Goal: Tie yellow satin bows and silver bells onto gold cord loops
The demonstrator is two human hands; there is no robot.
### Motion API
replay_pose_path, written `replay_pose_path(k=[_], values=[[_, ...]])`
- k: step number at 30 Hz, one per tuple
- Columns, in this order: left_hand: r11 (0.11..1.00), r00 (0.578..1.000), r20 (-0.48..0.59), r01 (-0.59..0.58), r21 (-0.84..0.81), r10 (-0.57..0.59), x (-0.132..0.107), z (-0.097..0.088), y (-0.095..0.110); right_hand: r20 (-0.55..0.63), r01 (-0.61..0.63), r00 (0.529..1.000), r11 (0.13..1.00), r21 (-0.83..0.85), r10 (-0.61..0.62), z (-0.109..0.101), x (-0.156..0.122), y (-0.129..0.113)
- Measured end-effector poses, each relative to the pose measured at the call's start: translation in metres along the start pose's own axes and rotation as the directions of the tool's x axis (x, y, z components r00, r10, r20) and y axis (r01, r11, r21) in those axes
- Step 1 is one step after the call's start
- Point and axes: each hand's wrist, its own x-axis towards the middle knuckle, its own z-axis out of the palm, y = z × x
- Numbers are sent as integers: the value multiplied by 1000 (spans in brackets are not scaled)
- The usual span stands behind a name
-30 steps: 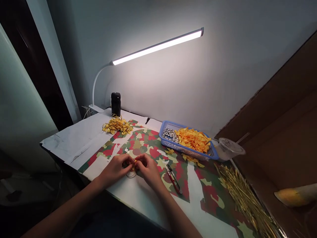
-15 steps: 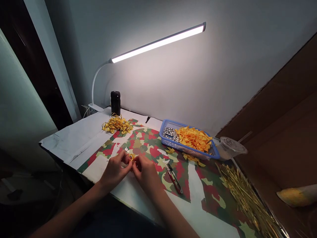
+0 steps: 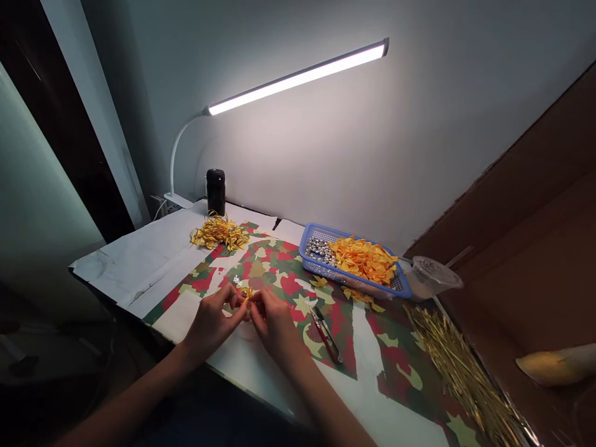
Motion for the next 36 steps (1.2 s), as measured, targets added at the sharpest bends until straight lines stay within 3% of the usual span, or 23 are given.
replay_pose_path(k=[15,25,31,36], values=[[998,998,13,-56,12,56,-1,-2,3,-27,-34,999,999,1,35,1,0,2],[1000,999,-26,27,6,-26,4,-5,2,-14,-131,991,985,110,134,-5,3,-3],[997,997,-23,76,-2,-76,8,-13,-4,21,-192,981,966,174,191,-34,2,-1],[998,998,-1,68,2,-68,6,-16,-11,172,-219,960,976,-22,219,-70,-10,-3]])
